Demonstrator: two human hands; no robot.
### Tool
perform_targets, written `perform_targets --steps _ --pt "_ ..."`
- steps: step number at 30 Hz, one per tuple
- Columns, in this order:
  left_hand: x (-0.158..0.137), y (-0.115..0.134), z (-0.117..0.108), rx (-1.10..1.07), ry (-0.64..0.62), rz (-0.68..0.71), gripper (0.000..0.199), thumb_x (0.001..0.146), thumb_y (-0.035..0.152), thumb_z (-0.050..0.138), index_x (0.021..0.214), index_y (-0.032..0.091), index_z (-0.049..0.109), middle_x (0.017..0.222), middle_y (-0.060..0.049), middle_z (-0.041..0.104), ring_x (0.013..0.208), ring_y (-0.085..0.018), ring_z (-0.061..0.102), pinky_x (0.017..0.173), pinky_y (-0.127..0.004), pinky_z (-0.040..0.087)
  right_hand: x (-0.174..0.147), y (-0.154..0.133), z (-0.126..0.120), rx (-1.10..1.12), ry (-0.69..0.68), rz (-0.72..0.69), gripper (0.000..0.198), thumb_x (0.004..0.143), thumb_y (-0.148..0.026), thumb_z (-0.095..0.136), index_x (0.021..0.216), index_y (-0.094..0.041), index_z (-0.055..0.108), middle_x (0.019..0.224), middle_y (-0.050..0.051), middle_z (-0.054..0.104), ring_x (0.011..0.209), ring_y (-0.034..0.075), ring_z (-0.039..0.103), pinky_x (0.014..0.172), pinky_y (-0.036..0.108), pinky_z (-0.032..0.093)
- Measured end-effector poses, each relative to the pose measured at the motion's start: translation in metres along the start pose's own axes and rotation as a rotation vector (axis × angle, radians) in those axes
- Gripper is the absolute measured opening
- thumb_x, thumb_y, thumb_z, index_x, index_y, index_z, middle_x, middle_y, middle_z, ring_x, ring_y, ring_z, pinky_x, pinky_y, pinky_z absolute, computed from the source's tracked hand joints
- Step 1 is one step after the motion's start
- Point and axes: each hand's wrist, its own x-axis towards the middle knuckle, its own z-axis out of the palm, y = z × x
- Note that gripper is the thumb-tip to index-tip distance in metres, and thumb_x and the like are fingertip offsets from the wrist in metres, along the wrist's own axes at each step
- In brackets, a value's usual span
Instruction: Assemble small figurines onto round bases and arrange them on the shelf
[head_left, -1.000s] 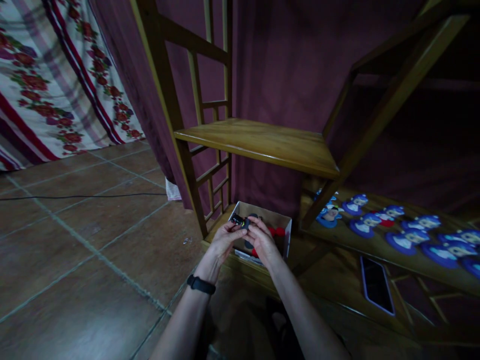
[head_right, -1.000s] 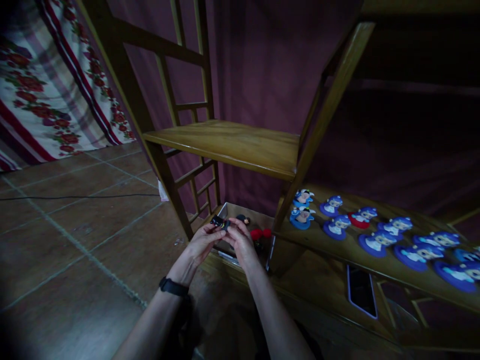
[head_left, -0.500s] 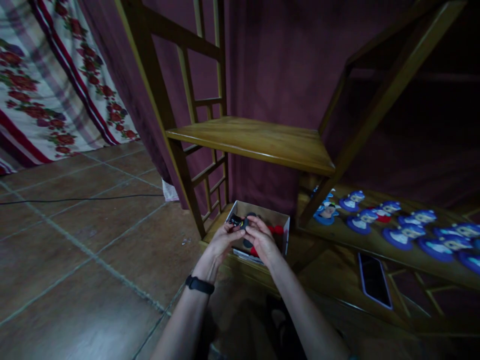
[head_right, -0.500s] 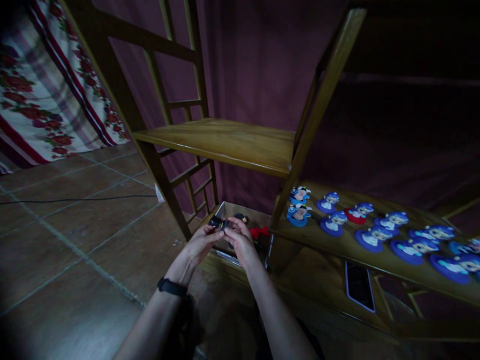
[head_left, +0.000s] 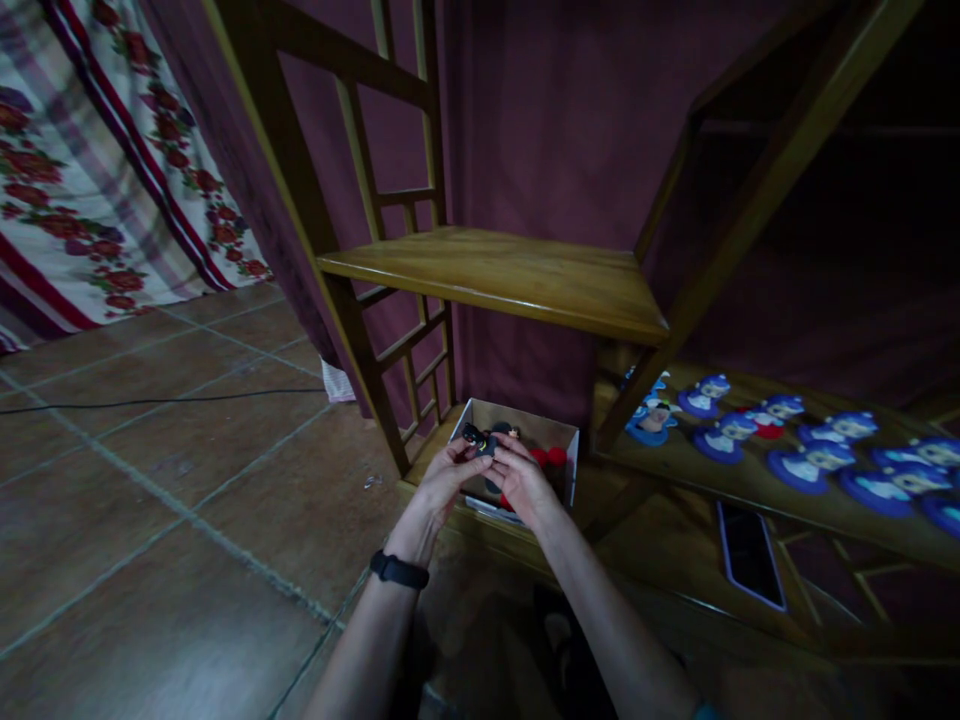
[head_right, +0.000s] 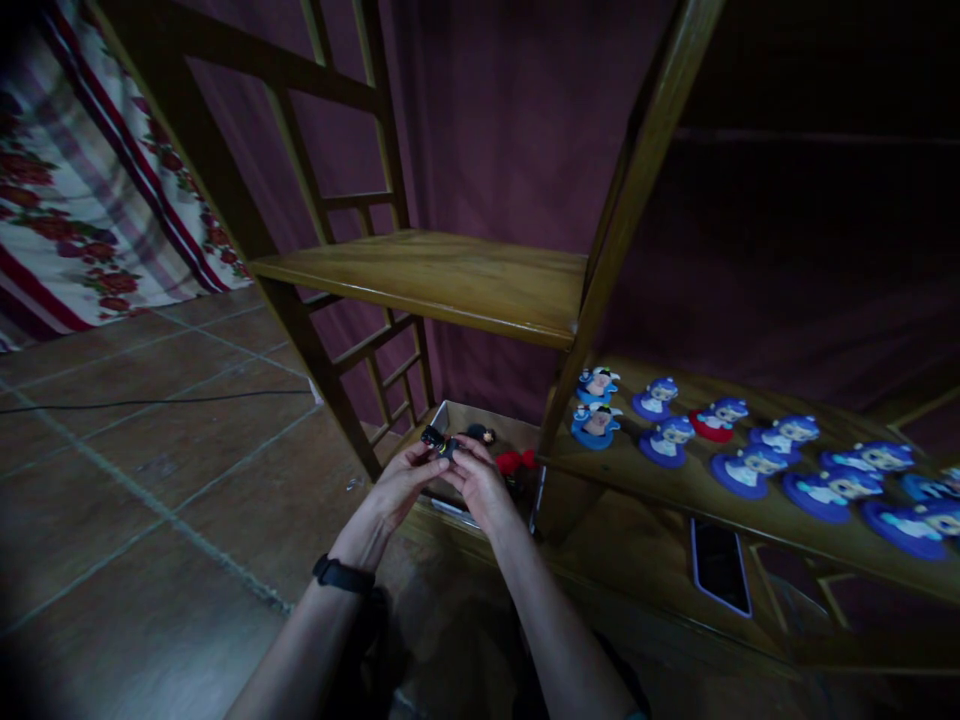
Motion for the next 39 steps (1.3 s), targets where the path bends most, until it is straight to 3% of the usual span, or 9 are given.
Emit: perform_targets --steps 5,11,18,25,33,39 --pt "0.000 -0.003 0.001 0.029 0.018 0.000 0.038 0.057 0.023 0.078 0.093 0.014 0.068 0.092 -0.007 0.068 0.086 -0.018 0.060 0.082 -0.029 0.041 0.002 0.003 -0.002 0.066 -0.004 0.038 0.024 0.069 -0.022 0.067 0.092 -0.020 0.061 0.099 0.003 0.069 0.095 0.018 0.064 0.091 0.037 0.047" --pt "0.004 -0.006 0.005 0.101 0.129 0.047 0.041 0.050 0.025 0.081 0.087 0.016 0.068 0.085 -0.004 0.069 0.080 -0.017 0.060 0.081 -0.030 0.041 0.005 0.005 -0.005 0.054 0.040 0.065 0.022 0.071 -0.024 0.065 0.092 -0.020 0.061 0.097 0.003 0.070 0.093 0.017 0.064 0.087 0.036 0.049" --pt "0.012 -0.017 0.001 0.305 0.270 0.201 0.041 0.047 0.026 0.082 0.083 0.017 0.066 0.080 -0.004 0.067 0.076 -0.019 0.058 0.074 -0.029 0.041 0.010 0.009 -0.011 0.003 0.074 0.060 0.030 0.069 -0.021 0.065 0.098 -0.021 0.059 0.094 0.003 0.070 0.089 0.016 0.065 0.085 0.035 0.048" --pt "0.003 -0.017 0.002 0.528 0.315 0.283 0.043 0.050 0.028 0.080 0.088 0.021 0.063 0.077 -0.002 0.064 0.075 -0.019 0.056 0.070 -0.028 0.039 0.012 0.011 -0.015 -0.025 0.151 0.065 0.022 0.065 -0.019 0.066 0.086 -0.020 0.061 0.085 0.001 0.070 0.079 0.014 0.064 0.077 0.030 0.049" --pt "-0.002 -0.021 0.009 0.631 0.251 0.353 0.047 0.057 0.024 0.077 0.102 0.023 0.061 0.088 -0.005 0.065 0.081 -0.022 0.058 0.074 -0.029 0.040 0.014 0.012 -0.019 -0.102 0.243 0.037 0.024 0.058 -0.016 0.070 0.080 -0.019 0.062 0.078 -0.001 0.070 0.073 0.012 0.062 0.069 0.024 0.047" --pt "-0.002 -0.025 0.009 0.961 0.170 0.417 0.053 0.073 0.025 0.062 0.124 0.020 0.049 0.112 -0.010 0.060 0.101 -0.023 0.056 0.087 -0.035 0.042 0.013 0.009 -0.017 -0.192 0.247 -0.025 0.020 0.057 -0.018 0.070 0.076 -0.018 0.065 0.080 0.001 0.070 0.074 0.014 0.062 0.068 0.025 0.046"
